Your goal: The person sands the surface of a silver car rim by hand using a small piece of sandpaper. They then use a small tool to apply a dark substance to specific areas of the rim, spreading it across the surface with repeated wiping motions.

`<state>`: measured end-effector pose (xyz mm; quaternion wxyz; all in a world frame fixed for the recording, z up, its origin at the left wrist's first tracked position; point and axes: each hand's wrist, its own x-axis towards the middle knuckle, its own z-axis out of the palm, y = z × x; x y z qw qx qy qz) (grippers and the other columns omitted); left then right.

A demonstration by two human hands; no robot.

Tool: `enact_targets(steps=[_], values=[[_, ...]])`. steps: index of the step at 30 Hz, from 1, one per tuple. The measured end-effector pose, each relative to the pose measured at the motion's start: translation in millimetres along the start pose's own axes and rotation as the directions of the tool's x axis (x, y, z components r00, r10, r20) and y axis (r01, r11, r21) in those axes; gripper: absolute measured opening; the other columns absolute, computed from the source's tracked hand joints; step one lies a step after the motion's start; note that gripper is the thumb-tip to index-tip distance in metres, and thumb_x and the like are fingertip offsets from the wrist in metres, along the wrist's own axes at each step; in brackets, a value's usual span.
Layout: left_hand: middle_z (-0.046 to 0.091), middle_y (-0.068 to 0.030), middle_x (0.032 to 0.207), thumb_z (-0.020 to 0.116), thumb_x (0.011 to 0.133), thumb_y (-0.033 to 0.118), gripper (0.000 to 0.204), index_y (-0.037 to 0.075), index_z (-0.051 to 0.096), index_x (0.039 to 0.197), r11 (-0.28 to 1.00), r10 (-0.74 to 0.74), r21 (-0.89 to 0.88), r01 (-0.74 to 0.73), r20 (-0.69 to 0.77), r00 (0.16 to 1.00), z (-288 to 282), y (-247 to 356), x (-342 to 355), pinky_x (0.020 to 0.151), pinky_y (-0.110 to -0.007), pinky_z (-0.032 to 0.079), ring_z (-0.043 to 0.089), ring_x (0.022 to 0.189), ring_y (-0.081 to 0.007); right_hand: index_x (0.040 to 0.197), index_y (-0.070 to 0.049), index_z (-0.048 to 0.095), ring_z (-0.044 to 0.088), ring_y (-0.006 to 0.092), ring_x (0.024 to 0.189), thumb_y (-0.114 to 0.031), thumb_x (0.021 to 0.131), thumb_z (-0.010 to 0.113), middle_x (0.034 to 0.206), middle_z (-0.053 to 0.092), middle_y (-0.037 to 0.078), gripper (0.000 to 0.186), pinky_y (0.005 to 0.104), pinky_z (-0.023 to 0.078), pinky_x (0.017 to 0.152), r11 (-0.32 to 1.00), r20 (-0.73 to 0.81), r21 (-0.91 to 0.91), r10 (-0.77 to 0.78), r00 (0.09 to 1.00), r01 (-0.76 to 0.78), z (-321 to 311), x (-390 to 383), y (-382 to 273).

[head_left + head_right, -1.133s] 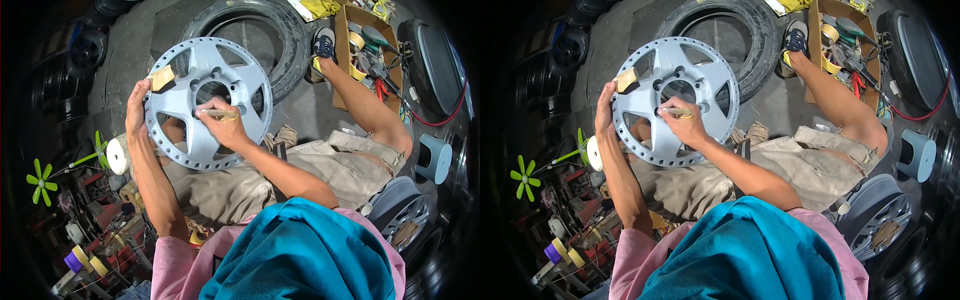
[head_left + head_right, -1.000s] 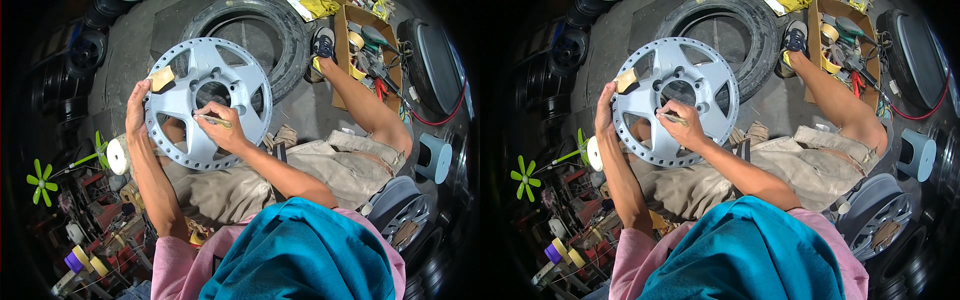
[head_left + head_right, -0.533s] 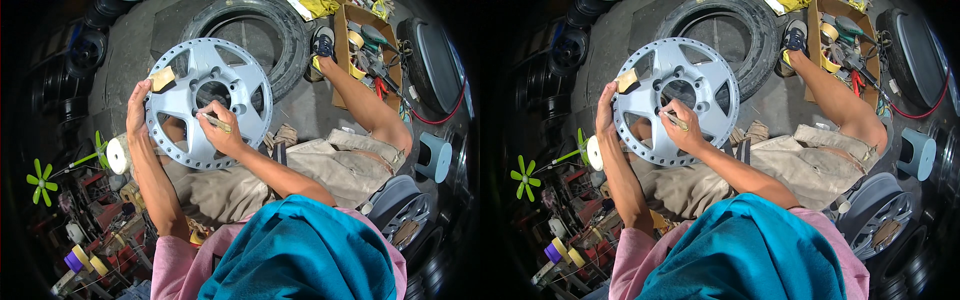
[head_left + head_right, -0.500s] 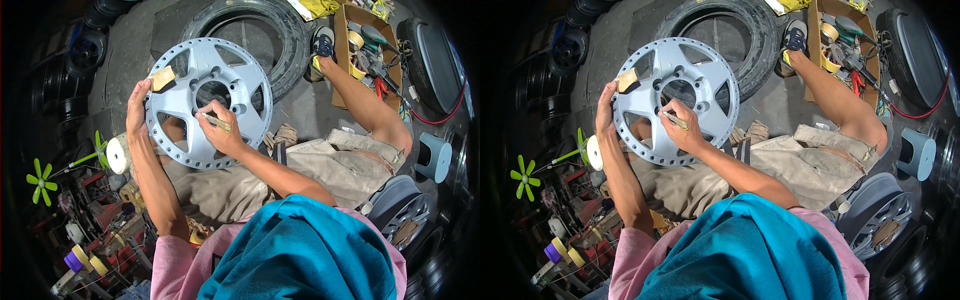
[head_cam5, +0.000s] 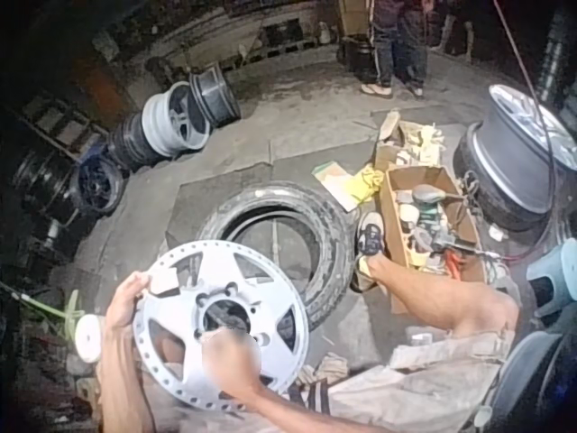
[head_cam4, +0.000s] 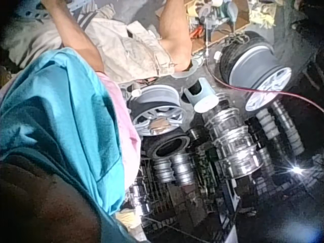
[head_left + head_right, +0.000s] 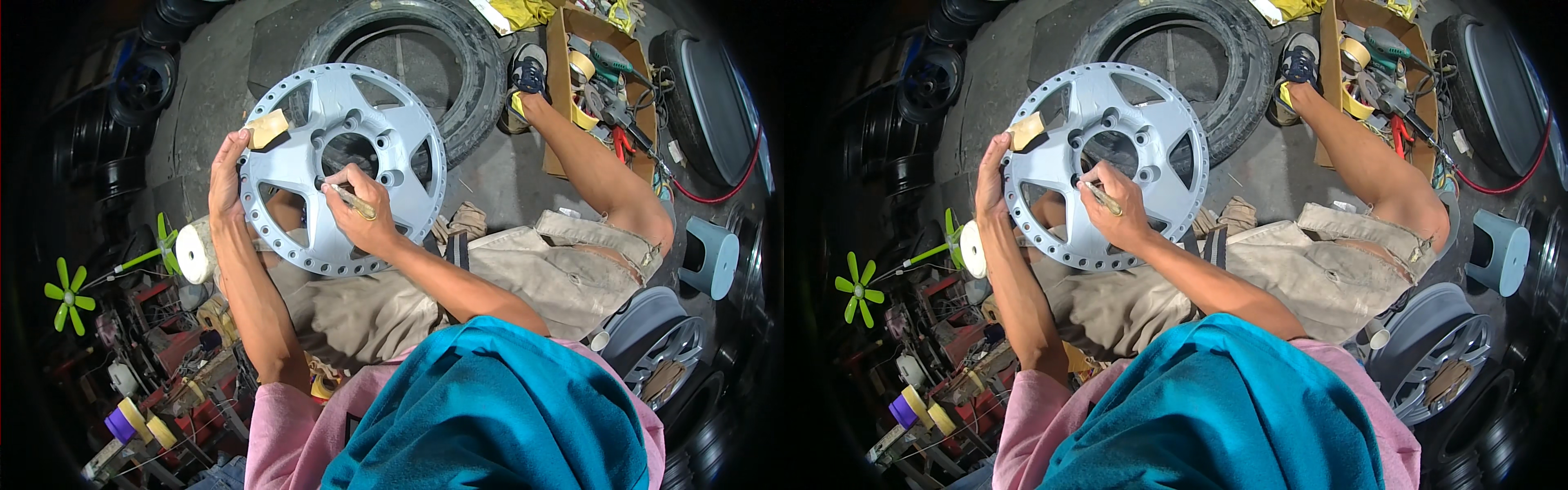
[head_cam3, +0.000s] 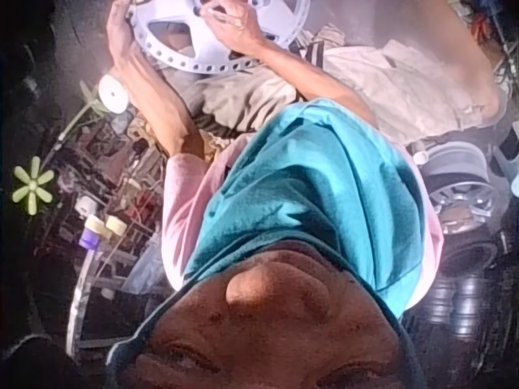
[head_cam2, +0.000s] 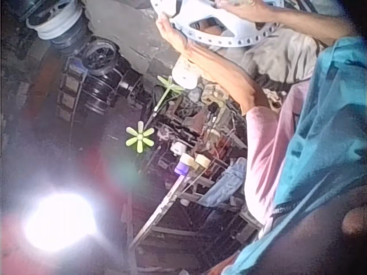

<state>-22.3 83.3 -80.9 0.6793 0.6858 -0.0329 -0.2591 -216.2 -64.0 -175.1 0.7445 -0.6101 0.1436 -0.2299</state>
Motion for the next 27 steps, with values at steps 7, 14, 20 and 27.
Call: enact_targets(steps=[7,14,20,27], values=[[0.072,-0.0012,0.102,0.071,0.104,0.024,0.015,0.009,0.068,0.104,1.0,0.016,-0.003,-0.016,-0.027,1.0,0,2,-2,0.085,-0.027,0.057,0.068,0.092,-0.0104,0.1,0.0,0.06,0.069,0.0368,0.079,-0.005,0.095,0.072,0.09,0.069,0.017,0.014,0.043,0.054,0.07,0.999,0.0,0.006,-0.041,0.999,0.041,2,3,-1],[0.073,-0.0025,0.097,0.074,0.102,0.019,0.013,0.008,0.068,0.1,0.998,0.009,-0.062,-0.011,-0.037,0.999,14,4,-6,0.078,-0.026,0.057,0.069,0.084,-0.0086,0.104,0.0,0.056,0.066,0.0414,0.084,-0.004,0.096,0.068,0.095,0.066,0.018,0.014,0.0481,0.052,0.07,0.985,-0.064,-0.138,-0.113,0.992,0.103,2,2,-1],[0.073,-0.0025,0.097,0.074,0.102,0.019,0.013,0.008,0.069,0.101,0.999,0.016,-0.046,-0.017,-0.025,1.0,10,3,-6,0.079,-0.026,0.057,0.069,0.085,-0.009,0.099,0.001,0.061,0.067,0.034,0.08,-0.005,0.095,0.071,0.09,0.067,0.016,0.012,0.0423,0.051,0.069,1.0,-0.011,-0.015,-0.015,1.0,0.015,-6,6,6],[0.073,-0.0026,0.097,0.076,0.101,0.018,0.012,0.007,0.069,0.101,0.999,0.015,-0.041,-0.017,-0.028,0.999,15,7,-7,0.078,-0.026,0.057,0.068,0.084,-0.0092,0.098,-0.002,0.073,0.063,0.0098,0.08,-0.014,0.095,0.078,0.087,0.071,0.004,0.014,0.0308,0.051,0.073,0.943,0.233,0.214,0.204,0.951,-0.254,-21,27,11]])
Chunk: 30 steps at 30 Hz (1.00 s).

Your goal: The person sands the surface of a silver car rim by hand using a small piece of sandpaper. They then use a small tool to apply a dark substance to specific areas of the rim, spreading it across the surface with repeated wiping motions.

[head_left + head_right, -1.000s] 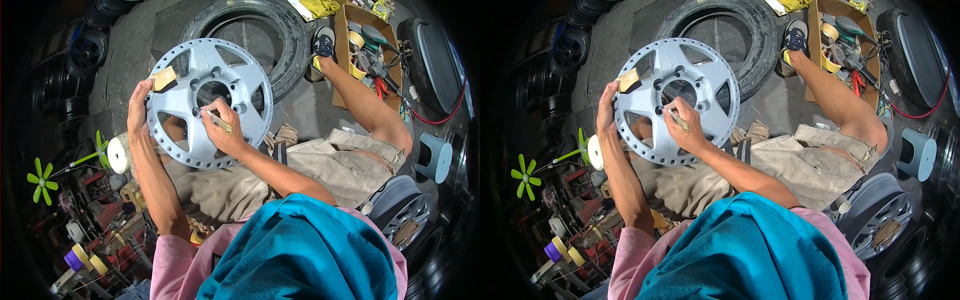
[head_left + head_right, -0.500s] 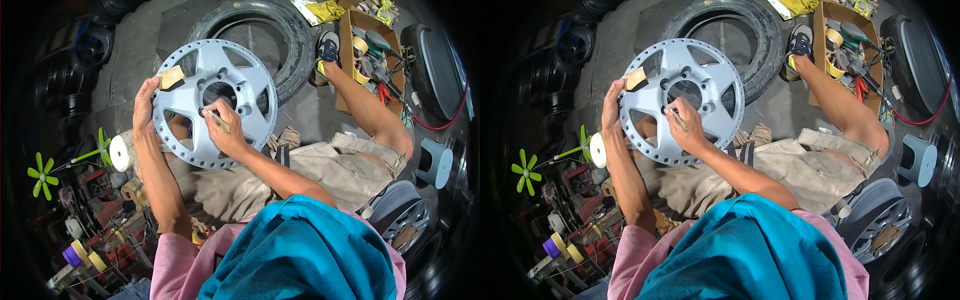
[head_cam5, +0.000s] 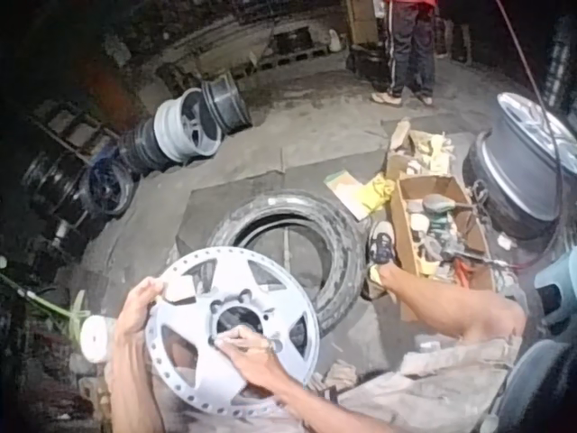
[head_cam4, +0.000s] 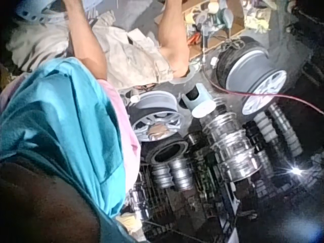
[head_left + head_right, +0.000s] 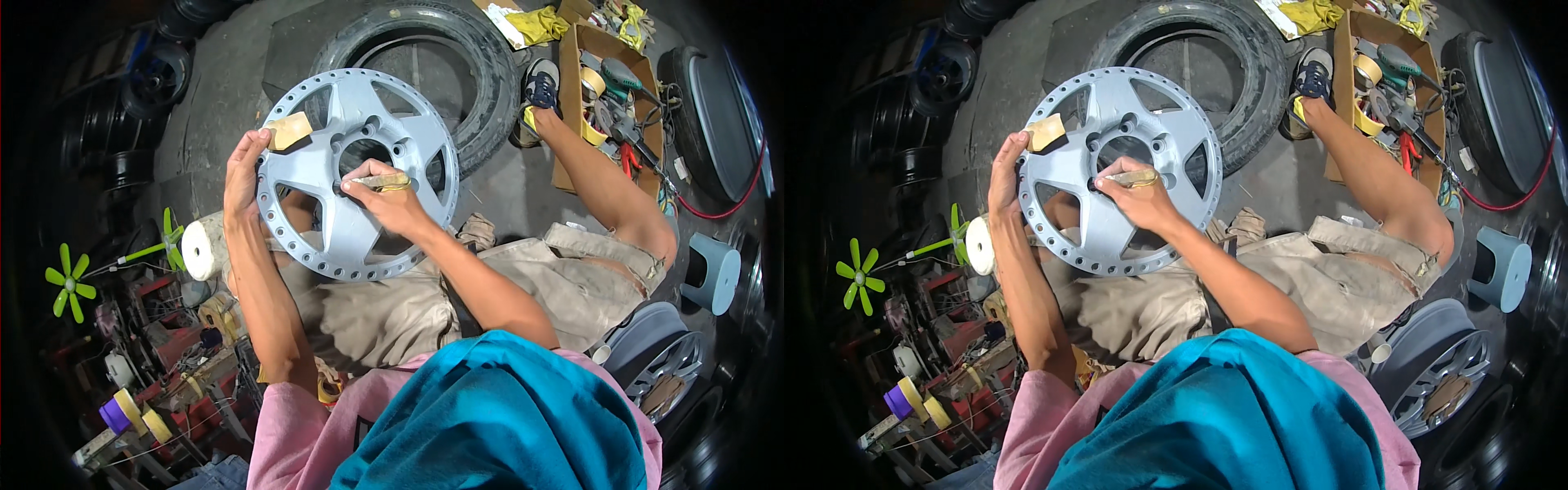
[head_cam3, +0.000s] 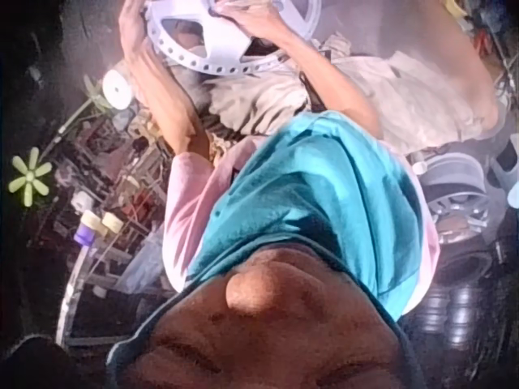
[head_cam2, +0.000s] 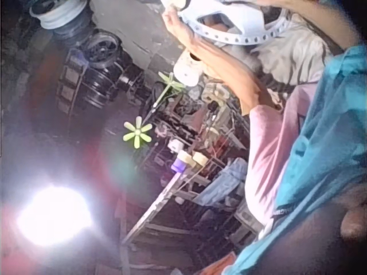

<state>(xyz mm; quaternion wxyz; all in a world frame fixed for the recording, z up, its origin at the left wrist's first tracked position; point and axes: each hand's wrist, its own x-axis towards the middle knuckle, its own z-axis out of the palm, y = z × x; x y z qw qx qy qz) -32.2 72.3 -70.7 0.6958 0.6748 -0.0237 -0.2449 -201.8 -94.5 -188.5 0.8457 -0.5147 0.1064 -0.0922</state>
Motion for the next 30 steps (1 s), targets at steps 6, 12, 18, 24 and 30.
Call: enact_targets(steps=[6,12,18,24,30], values=[[0.073,-0.0029,0.1,0.077,0.099,0.017,0.012,0.007,0.07,0.097,0.999,0.042,0.003,-0.042,0.038,0.998,16,10,-6,0.079,-0.025,0.056,0.067,0.087,-0.0091,0.096,-0.003,0.074,0.066,0.0139,0.079,-0.02,0.094,0.076,0.084,0.073,0.005,0.017,0.0324,0.052,0.073,0.959,0.221,-0.279,0.118,0.968,-0.053,-30,16,-37],[0.07,-0.0065,0.121,0.078,0.098,0.016,0.014,0.005,0.069,0.097,0.995,0.09,0.029,-0.091,0.05,0.995,44,26,-10,0.085,-0.026,0.055,0.066,0.097,-0.0106,0.098,-0.002,0.073,0.058,0.0083,0.071,-0.016,0.093,0.077,0.078,0.067,0.0,0.015,0.0296,0.048,0.066,0.908,0.234,-0.409,0.003,0.972,0.096,-39,19,-58],[0.068,-0.0086,0.13,0.079,0.097,0.014,0.015,0.004,0.069,0.095,0.99,0.115,0.079,-0.12,0.059,0.992,42,25,-12,0.092,-0.028,0.054,0.066,0.102,-0.0134,0.1,-0.004,0.074,0.062,0.0098,0.074,-0.019,0.091,0.079,0.081,0.07,0.001,0.018,0.0292,0.05,0.068,0.951,0.177,-0.307,0.085,0.981,-0.027,-46,13,-58],[0.068,-0.0094,0.133,0.08,0.096,0.015,0.015,0.005,0.069,0.093,0.988,0.107,0.113,-0.109,0.028,0.994,39,23,-12,0.096,-0.029,0.052,0.065,0.107,-0.0143,0.104,-0.005,0.076,0.062,0.006,0.074,-0.018,0.092,0.082,0.082,0.07,-0.002,0.019,0.0254,0.049,0.067,0.966,0.197,-0.248,0.13,0.972,-0.079,-47,18,-39],[0.069,-0.0077,0.131,0.081,0.095,0.015,0.016,0.006,0.069,0.09,0.984,0.121,0.126,-0.125,0.034,0.992,42,24,-13,0.098,-0.03,0.051,0.064,0.11,-0.0144,0.101,-0.003,0.077,0.067,0.0102,0.076,-0.018,0.092,0.08,0.088,0.075,0.004,0.018,0.0271,0.055,0.068,0.971,0.272,-0.059,0.237,0.933,-0.23,-60,34,-19]])
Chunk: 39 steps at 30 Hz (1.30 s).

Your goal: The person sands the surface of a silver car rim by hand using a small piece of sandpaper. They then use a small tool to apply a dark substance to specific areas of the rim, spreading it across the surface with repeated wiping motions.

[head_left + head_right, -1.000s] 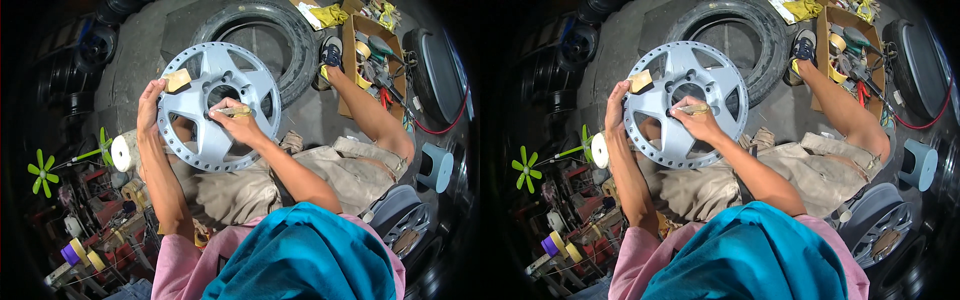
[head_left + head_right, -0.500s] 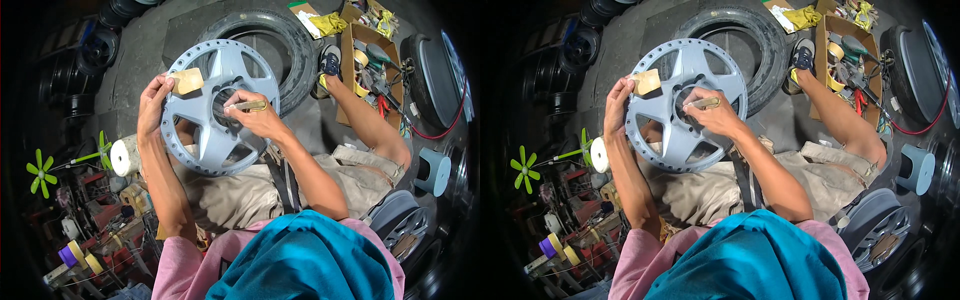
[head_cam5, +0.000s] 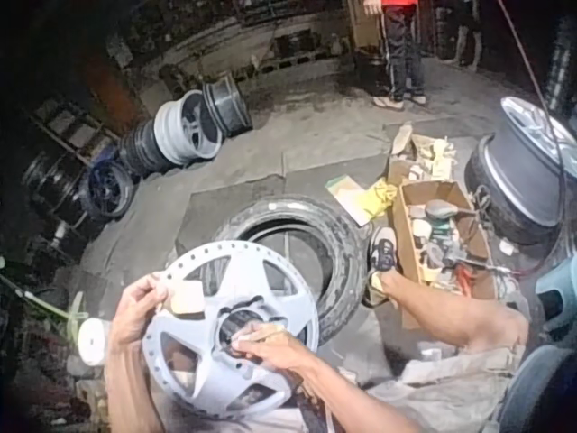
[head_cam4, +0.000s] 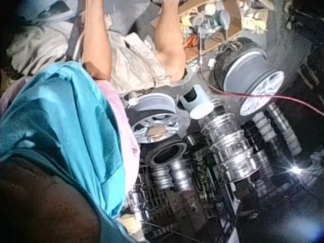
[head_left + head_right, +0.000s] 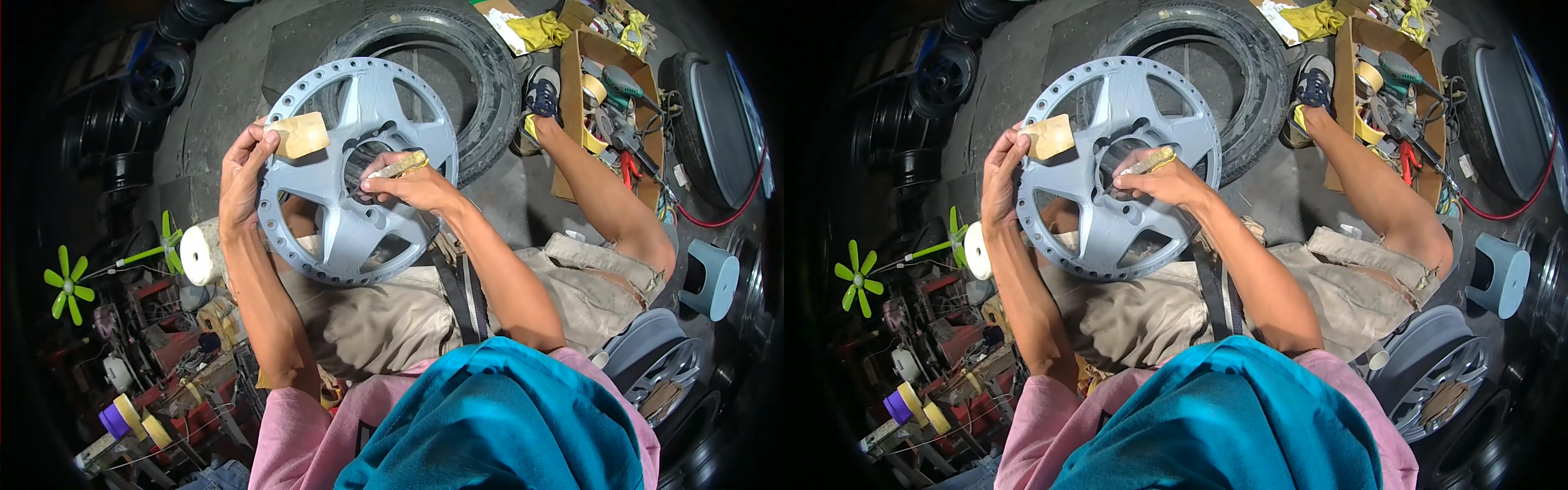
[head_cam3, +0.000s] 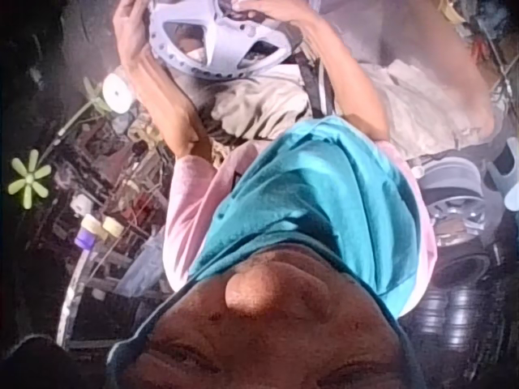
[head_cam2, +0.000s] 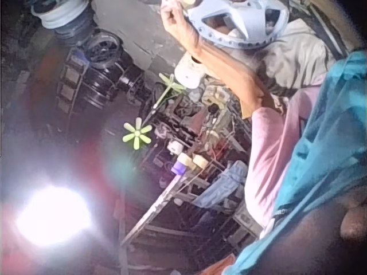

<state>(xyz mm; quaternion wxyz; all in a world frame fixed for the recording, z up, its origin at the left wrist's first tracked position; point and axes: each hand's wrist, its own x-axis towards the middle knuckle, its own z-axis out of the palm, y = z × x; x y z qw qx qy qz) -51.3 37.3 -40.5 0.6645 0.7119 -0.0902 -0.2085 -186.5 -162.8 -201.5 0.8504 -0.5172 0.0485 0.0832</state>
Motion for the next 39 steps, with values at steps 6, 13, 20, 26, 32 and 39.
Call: enact_targets(steps=[6,13,20,26,32,39], values=[[0.069,-0.0061,0.128,0.082,0.094,0.015,0.016,0.007,0.069,0.088,1.0,0.007,-0.021,-0.007,-0.009,1.0,0,-2,-1,0.099,-0.029,0.05,0.063,0.11,-0.0144,0.105,0.0,0.073,0.074,0.0139,0.081,-0.014,0.095,0.079,0.093,0.077,0.008,0.018,0.0252,0.056,0.066,0.963,0.073,0.213,0.15,0.986,-0.163,7,5,10],[0.07,-0.0063,0.127,0.082,0.094,0.015,0.016,0.007,0.069,0.09,1.0,0.023,-0.018,-0.023,0.012,1.0,3,0,2,0.096,-0.029,0.052,0.065,0.107,-0.0132,0.107,0.002,0.07,0.075,0.0153,0.079,-0.011,0.095,0.079,0.092,0.077,0.011,0.02,0.0233,0.056,0.064,0.925,-0.029,0.371,0.094,0.995,-0.077,24,-1,23],[0.07,-0.0075,0.126,0.081,0.095,0.015,0.015,0.005,0.069,0.094,1.0,0.018,-0.019,-0.018,0.005,1.0,3,0,0,0.094,-0.028,0.053,0.066,0.105,-0.0134,0.11,0.002,0.067,0.075,0.0143,0.082,-0.008,0.099,0.075,0.095,0.076,0.01,0.017,0.0267,0.06,0.072,0.97,-0.089,0.179,-0.148,0.985,0.162,39,-5,-2],[0.069,-0.008,0.128,0.079,0.096,0.012,0.014,0.005,0.069,0.092,0.996,-0.026,-0.086,0.029,0.031,0.999,3,1,3,0.094,-0.029,0.053,0.066,0.105,-0.0138,0.104,0.001,0.07,0.074,0.0121,0.082,-0.011,0.098,0.076,0.092,0.076,0.008,0.015,0.0262,0.058,0.073,0.994,-0.306,0.03,-0.089,0.948,0.103,2,-56,-13],[0.068,-0.0072,0.125,0.08,0.096,0.013,0.015,0.006,0.068,0.091,0.998,-0.02,-0.066,0.022,0.026,0.999,9,8,-1,0.093,-0.029,0.052,0.064,0.103,-0.0132,0.095,0.0,0.073,0.069,0.0146,0.078,-0.009,0.09,0.079,0.088,0.075,0.008,0.012,0.0306,0.053,0.071,0.884,-0.295,-0.437,-0.316,0.902,0.167,25,-86,-1],[0.067,-0.0057,0.122,0.078,0.097,0.012,0.014,0.006,0.068,0.09,0.994,-0.037,-0.101,0.04,0.028,0.999,5,3,0,0.088,-0.026,0.052,0.064,0.098,-0.0113,0.098,0.0,0.071,0.067,0.0227,0.074,-0.006,0.092,0.077,0.087,0.069,0.011,0.011,0.0347,0.052,0.068,0.828,-0.321,-0.495,-0.457,0.83,0.265,39,-78,20]])
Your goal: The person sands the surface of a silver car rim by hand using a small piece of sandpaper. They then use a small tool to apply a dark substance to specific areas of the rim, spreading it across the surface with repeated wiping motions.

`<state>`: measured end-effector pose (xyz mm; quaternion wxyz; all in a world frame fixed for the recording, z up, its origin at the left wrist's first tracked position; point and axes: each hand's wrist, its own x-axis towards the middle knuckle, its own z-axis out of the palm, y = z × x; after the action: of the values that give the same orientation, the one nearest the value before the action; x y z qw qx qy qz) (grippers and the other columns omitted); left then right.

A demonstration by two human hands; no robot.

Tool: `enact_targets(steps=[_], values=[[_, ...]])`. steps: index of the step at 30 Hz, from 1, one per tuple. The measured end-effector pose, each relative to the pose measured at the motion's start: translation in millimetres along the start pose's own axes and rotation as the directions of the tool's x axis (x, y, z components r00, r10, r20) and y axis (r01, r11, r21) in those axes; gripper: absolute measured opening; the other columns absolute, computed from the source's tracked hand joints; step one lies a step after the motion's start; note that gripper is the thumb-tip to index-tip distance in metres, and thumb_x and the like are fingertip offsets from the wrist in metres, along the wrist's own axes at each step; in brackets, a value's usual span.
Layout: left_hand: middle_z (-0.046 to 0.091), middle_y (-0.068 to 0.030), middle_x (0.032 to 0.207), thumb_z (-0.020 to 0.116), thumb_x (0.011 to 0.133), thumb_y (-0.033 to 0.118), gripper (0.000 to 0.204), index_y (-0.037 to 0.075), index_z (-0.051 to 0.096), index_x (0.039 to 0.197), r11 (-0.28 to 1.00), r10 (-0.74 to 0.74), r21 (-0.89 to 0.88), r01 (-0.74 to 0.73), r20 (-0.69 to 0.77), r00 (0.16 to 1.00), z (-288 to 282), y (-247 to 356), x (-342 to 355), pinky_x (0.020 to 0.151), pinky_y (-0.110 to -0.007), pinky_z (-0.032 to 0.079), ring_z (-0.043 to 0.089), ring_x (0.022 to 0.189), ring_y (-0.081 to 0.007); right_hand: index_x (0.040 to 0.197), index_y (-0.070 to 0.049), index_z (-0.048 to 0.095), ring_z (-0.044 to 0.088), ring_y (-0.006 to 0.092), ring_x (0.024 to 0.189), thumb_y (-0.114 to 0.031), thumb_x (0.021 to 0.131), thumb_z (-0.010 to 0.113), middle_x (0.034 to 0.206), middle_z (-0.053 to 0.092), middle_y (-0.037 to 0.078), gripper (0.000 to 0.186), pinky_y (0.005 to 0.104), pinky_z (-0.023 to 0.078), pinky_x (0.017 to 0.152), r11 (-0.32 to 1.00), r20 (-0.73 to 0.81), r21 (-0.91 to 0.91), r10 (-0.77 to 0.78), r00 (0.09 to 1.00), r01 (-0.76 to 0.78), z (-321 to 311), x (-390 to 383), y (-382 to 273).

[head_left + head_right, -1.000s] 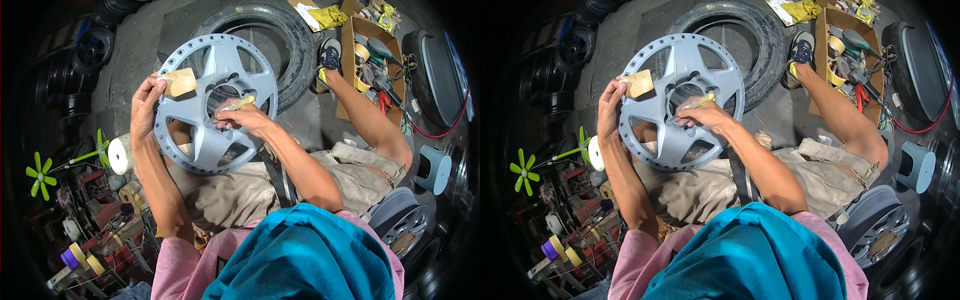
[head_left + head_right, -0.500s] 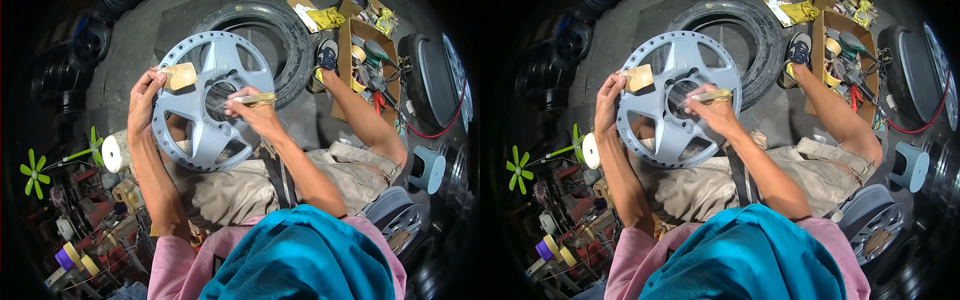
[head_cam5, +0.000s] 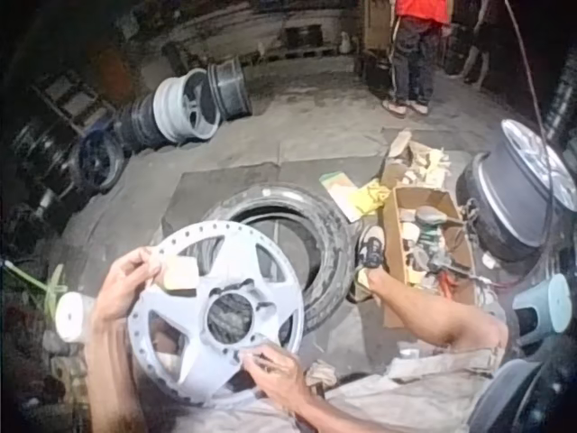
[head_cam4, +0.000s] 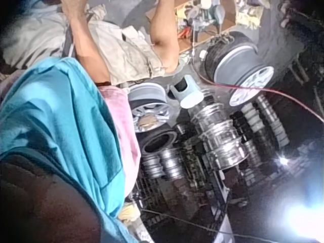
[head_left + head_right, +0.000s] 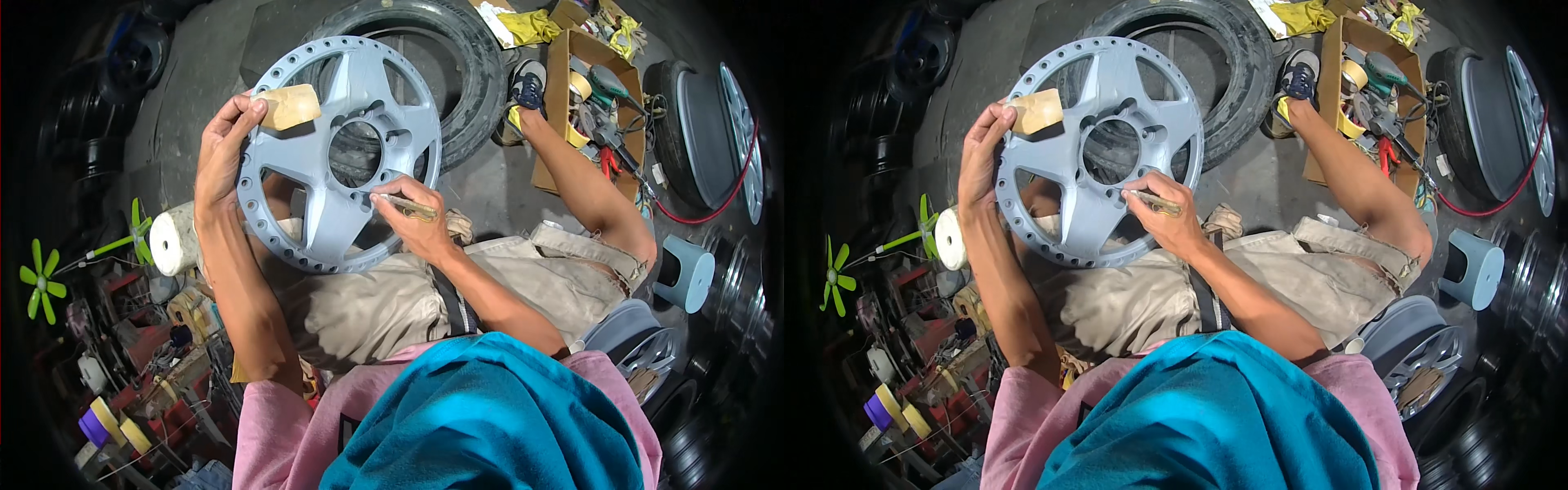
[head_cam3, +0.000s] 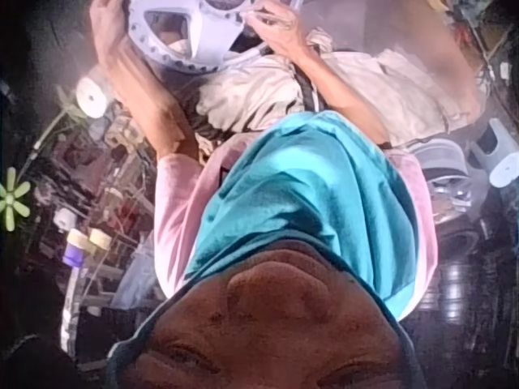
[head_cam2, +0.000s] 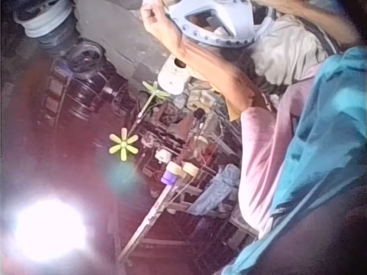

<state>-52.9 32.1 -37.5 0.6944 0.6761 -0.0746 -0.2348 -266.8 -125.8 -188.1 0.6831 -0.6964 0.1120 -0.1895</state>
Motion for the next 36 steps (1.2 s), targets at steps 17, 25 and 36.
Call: enact_targets(steps=[17,25,36], values=[[0.066,-0.0038,0.115,0.078,0.097,0.013,0.017,0.007,0.065,0.087,1.0,0.011,-0.008,-0.011,0.04,0.999,2,1,-2,0.088,-0.025,0.051,0.063,0.099,-0.0105,0.097,0.001,0.072,0.07,0.0295,0.08,-0.002,0.089,0.078,0.09,0.07,0.014,0.011,0.0371,0.055,0.071,0.966,0.094,-0.133,-0.212,0.973,0.223,-2,8,2],[0.067,-0.0041,0.114,0.079,0.098,0.014,0.017,0.007,0.066,0.087,1.0,0.019,-0.016,-0.018,0.053,0.998,0,0,0,0.089,-0.026,0.051,0.063,0.099,-0.0106,0.095,0.003,0.067,0.067,0.0341,0.08,0.001,0.087,0.072,0.088,0.065,0.015,0.009,0.0395,0.054,0.071,0.971,0.116,-0.155,-0.164,0.98,0.181,5,4,-11],[0.067,-0.0053,0.118,0.079,0.097,0.014,0.018,0.007,0.066,0.088,0.998,0.049,0.024,-0.05,0.039,0.998,10,3,-4,0.091,-0.026,0.05,0.063,0.101,-0.0119,0.098,-0.001,0.067,0.066,0.0066,0.074,-0.011,0.099,0.074,0.083,0.07,0.004,0.012,0.027,0.052,0.063,0.912,0.175,0.196,0.329,0.928,-0.36,14,3,-6]])
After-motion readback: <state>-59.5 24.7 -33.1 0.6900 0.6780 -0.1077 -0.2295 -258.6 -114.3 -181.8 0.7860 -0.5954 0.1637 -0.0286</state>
